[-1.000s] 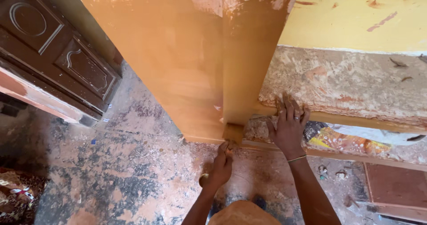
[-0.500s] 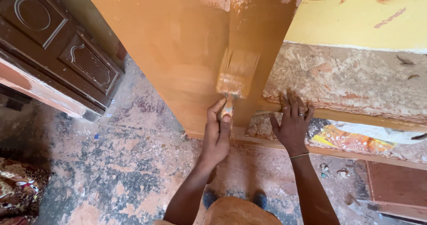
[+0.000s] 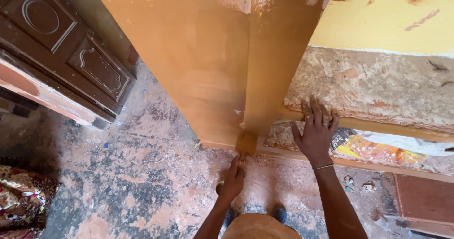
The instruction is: The person paints a wall corner and adjacent ledge with mustard-yellow paint using a brush. They repeatedly dip the brush into a small container and apply paint in vertical strokes along the corner and horizontal strokes on the ledge.
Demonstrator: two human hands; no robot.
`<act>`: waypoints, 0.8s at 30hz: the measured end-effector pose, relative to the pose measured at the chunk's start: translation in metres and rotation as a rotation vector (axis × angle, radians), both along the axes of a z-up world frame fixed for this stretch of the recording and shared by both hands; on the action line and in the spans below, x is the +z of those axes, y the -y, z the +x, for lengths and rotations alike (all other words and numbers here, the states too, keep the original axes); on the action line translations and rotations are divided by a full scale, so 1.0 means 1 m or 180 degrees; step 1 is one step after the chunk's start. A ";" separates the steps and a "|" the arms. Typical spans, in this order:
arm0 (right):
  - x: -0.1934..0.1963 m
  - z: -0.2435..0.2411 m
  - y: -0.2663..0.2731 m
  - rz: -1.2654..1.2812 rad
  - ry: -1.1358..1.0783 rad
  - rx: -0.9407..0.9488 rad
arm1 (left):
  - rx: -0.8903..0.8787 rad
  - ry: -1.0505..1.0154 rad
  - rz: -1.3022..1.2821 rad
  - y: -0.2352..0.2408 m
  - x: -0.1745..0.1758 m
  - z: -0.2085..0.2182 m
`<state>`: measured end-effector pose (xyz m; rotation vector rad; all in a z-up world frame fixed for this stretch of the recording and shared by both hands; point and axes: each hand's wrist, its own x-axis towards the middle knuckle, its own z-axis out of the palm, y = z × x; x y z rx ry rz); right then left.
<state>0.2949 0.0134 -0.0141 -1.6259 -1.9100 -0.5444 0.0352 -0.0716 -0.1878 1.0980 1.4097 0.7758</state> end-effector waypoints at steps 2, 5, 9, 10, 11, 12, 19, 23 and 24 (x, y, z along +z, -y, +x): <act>0.001 0.000 0.000 -0.0015 -0.0008 0.0009 | -0.0094 0.0108 0.1384 -0.007 0.050 0.000; 0.001 0.001 0.002 -0.0045 -0.0026 0.0042 | -0.0184 0.0216 0.1594 -0.004 0.141 0.000; 0.002 0.001 0.001 -0.0027 -0.0039 0.0067 | -0.0317 0.0263 0.0683 0.008 0.242 -0.005; 0.001 0.001 0.002 -0.0026 -0.0033 0.0052 | -0.0315 0.0231 0.1184 0.008 0.256 -0.004; 0.001 0.001 0.002 -0.0025 -0.0026 0.0037 | -0.0312 0.0198 0.1686 0.006 0.264 -0.003; 0.001 0.001 0.001 -0.0015 -0.0019 0.0028 | -0.0300 0.0163 0.2196 0.002 0.267 -0.002; 0.005 0.002 0.000 -0.0115 -0.0033 0.0012 | -0.0070 -0.0027 0.2132 -0.028 0.125 0.045; 0.004 0.000 0.004 -0.0139 -0.0070 0.0012 | 0.0060 0.0290 0.1621 0.014 0.002 0.046; 0.004 0.000 0.005 -0.0122 -0.0062 0.0037 | 0.0175 0.0523 0.0985 0.022 -0.019 0.045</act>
